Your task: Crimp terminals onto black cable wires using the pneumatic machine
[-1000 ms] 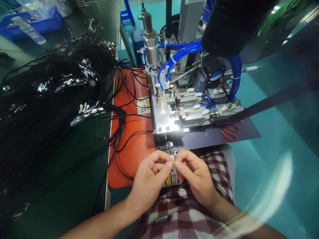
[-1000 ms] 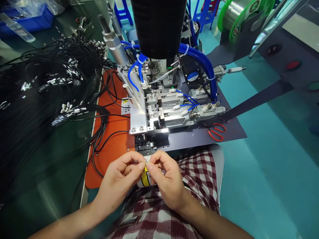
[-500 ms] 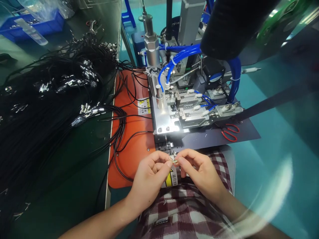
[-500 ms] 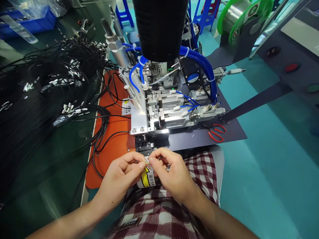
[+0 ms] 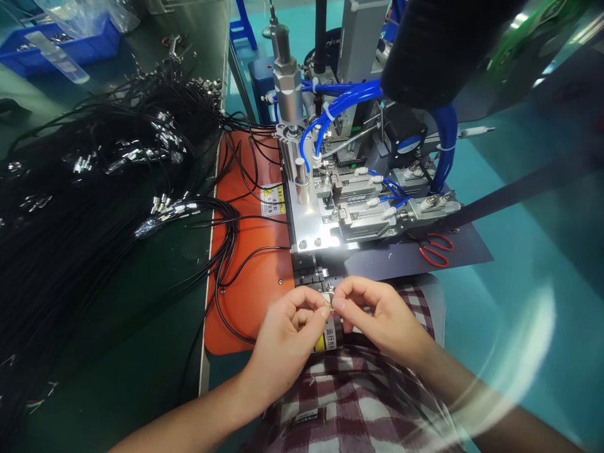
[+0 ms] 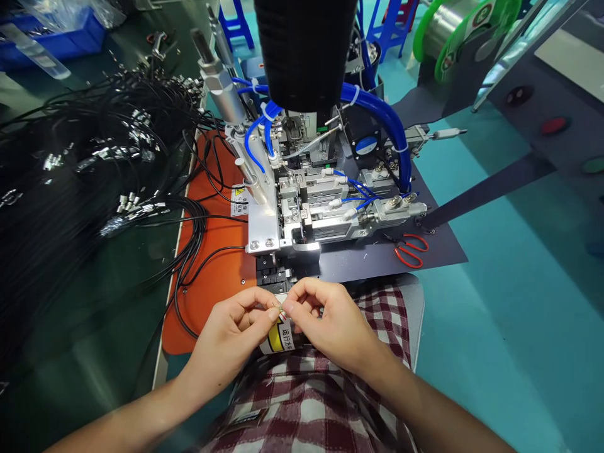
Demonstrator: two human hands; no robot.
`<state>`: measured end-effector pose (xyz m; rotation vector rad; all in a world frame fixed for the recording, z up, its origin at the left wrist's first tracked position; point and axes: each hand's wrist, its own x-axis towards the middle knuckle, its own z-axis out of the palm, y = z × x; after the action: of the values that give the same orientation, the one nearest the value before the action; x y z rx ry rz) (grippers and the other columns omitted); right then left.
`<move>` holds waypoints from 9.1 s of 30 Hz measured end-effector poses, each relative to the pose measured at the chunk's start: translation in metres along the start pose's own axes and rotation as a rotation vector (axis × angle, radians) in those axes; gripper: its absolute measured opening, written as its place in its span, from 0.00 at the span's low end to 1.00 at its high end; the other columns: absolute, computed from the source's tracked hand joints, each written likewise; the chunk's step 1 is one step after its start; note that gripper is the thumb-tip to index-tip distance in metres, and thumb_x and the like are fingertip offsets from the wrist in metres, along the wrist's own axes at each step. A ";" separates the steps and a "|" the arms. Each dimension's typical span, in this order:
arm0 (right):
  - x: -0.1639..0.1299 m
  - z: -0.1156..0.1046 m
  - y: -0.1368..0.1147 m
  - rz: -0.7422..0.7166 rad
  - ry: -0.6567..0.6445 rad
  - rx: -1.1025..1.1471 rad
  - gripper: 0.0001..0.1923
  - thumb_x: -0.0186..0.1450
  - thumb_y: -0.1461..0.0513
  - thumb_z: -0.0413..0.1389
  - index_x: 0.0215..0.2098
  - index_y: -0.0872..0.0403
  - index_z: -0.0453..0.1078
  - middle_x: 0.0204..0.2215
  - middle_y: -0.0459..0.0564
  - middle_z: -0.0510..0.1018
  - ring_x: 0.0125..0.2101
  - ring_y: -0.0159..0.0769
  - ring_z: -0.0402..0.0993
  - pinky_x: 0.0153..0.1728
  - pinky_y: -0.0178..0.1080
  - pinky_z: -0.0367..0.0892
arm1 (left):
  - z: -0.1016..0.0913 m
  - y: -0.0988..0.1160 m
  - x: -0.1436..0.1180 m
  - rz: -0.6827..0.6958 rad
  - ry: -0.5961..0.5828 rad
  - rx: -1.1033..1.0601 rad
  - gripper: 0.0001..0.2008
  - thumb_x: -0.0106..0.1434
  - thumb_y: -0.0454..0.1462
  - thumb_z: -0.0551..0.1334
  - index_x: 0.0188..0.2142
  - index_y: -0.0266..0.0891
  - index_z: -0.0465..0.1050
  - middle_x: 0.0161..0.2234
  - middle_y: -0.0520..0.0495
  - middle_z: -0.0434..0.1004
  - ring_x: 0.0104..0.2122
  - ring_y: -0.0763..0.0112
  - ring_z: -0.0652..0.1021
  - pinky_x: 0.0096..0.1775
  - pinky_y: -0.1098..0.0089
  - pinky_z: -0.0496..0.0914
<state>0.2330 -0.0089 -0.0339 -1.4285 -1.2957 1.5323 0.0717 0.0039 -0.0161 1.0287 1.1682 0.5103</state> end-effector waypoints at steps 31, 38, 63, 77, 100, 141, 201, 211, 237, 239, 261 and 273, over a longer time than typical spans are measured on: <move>0.019 -0.018 -0.002 0.072 -0.093 0.287 0.13 0.59 0.54 0.60 0.26 0.55 0.66 0.21 0.43 0.71 0.18 0.27 0.63 0.20 0.32 0.58 | -0.019 0.010 0.012 0.409 0.090 0.559 0.05 0.62 0.32 0.59 0.34 0.38 0.73 0.31 0.50 0.72 0.31 0.72 0.72 0.32 0.75 0.67; 0.039 -0.024 0.005 0.068 -0.090 0.261 0.13 0.58 0.55 0.60 0.25 0.55 0.65 0.20 0.42 0.70 0.18 0.26 0.62 0.21 0.32 0.57 | -0.028 0.001 0.028 0.652 0.046 0.835 0.11 0.67 0.31 0.52 0.42 0.37 0.72 0.36 0.46 0.68 0.35 0.72 0.73 0.37 0.74 0.69; 0.045 -0.011 0.019 0.126 0.006 0.246 0.13 0.61 0.56 0.57 0.26 0.56 0.65 0.19 0.41 0.70 0.16 0.25 0.60 0.20 0.31 0.56 | -0.041 -0.011 0.039 0.859 0.042 1.244 0.16 0.66 0.30 0.50 0.49 0.33 0.71 0.33 0.43 0.66 0.29 0.66 0.74 0.28 0.68 0.73; 0.043 -0.007 0.019 0.121 0.027 0.233 0.13 0.62 0.54 0.57 0.26 0.54 0.64 0.16 0.40 0.66 0.17 0.27 0.60 0.21 0.33 0.58 | -0.039 -0.013 0.039 0.832 0.036 1.258 0.16 0.64 0.29 0.51 0.49 0.32 0.70 0.33 0.42 0.67 0.29 0.63 0.75 0.27 0.65 0.74; 0.038 0.008 0.046 -0.181 0.231 0.050 0.06 0.66 0.62 0.52 0.30 0.53 0.63 0.24 0.42 0.65 0.19 0.28 0.64 0.21 0.33 0.59 | -0.038 -0.011 0.039 0.868 0.053 1.283 0.16 0.65 0.29 0.50 0.48 0.29 0.72 0.31 0.41 0.68 0.29 0.64 0.75 0.27 0.67 0.74; 0.043 0.018 0.063 -0.349 0.326 -0.022 0.05 0.68 0.62 0.48 0.33 0.52 0.62 0.25 0.44 0.65 0.24 0.33 0.63 0.26 0.36 0.61 | -0.037 -0.005 0.036 0.865 0.062 1.400 0.18 0.65 0.29 0.48 0.49 0.33 0.70 0.30 0.44 0.68 0.26 0.67 0.73 0.25 0.69 0.72; 0.049 0.000 0.034 0.224 0.041 0.523 0.12 0.56 0.57 0.61 0.23 0.57 0.67 0.17 0.40 0.67 0.16 0.24 0.58 0.21 0.32 0.52 | -0.031 -0.010 0.028 0.593 -0.023 1.281 0.18 0.64 0.28 0.52 0.52 0.33 0.67 0.40 0.42 0.71 0.35 0.62 0.70 0.35 0.64 0.71; 0.033 0.007 0.032 0.125 0.217 0.329 0.13 0.58 0.53 0.59 0.26 0.54 0.67 0.18 0.41 0.67 0.18 0.28 0.59 0.20 0.33 0.56 | -0.028 -0.007 0.032 0.630 0.008 1.316 0.19 0.62 0.27 0.50 0.50 0.35 0.69 0.37 0.43 0.72 0.33 0.61 0.72 0.32 0.63 0.71; 0.038 -0.001 0.025 0.095 0.231 0.091 0.12 0.60 0.54 0.56 0.29 0.55 0.70 0.18 0.43 0.68 0.17 0.29 0.59 0.18 0.33 0.55 | -0.036 -0.019 0.033 0.763 0.060 1.164 0.16 0.64 0.30 0.51 0.49 0.34 0.70 0.37 0.42 0.72 0.33 0.63 0.72 0.33 0.65 0.71; 0.040 0.003 0.019 0.082 0.236 0.088 0.13 0.60 0.53 0.55 0.30 0.55 0.70 0.17 0.43 0.68 0.16 0.29 0.59 0.18 0.34 0.54 | -0.036 -0.019 0.033 0.754 0.057 1.169 0.16 0.64 0.29 0.51 0.49 0.34 0.70 0.37 0.42 0.72 0.33 0.64 0.72 0.34 0.65 0.71; 0.035 0.009 0.024 -0.146 0.320 -0.284 0.08 0.65 0.61 0.50 0.28 0.52 0.65 0.21 0.44 0.68 0.21 0.32 0.63 0.23 0.35 0.58 | -0.034 -0.017 0.031 0.819 0.097 1.220 0.16 0.64 0.29 0.51 0.49 0.31 0.71 0.36 0.41 0.73 0.32 0.63 0.72 0.32 0.64 0.72; 0.038 0.009 0.019 -0.048 0.290 -0.257 0.08 0.65 0.61 0.50 0.27 0.52 0.64 0.20 0.43 0.68 0.20 0.31 0.62 0.22 0.35 0.57 | -0.033 -0.017 0.032 0.870 0.136 1.255 0.16 0.64 0.28 0.50 0.47 0.30 0.71 0.35 0.40 0.73 0.32 0.63 0.73 0.33 0.65 0.73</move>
<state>0.2201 0.0189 -0.0643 -1.6942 -1.3697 1.1061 0.0495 0.0336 -0.0479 2.6729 1.0756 0.4856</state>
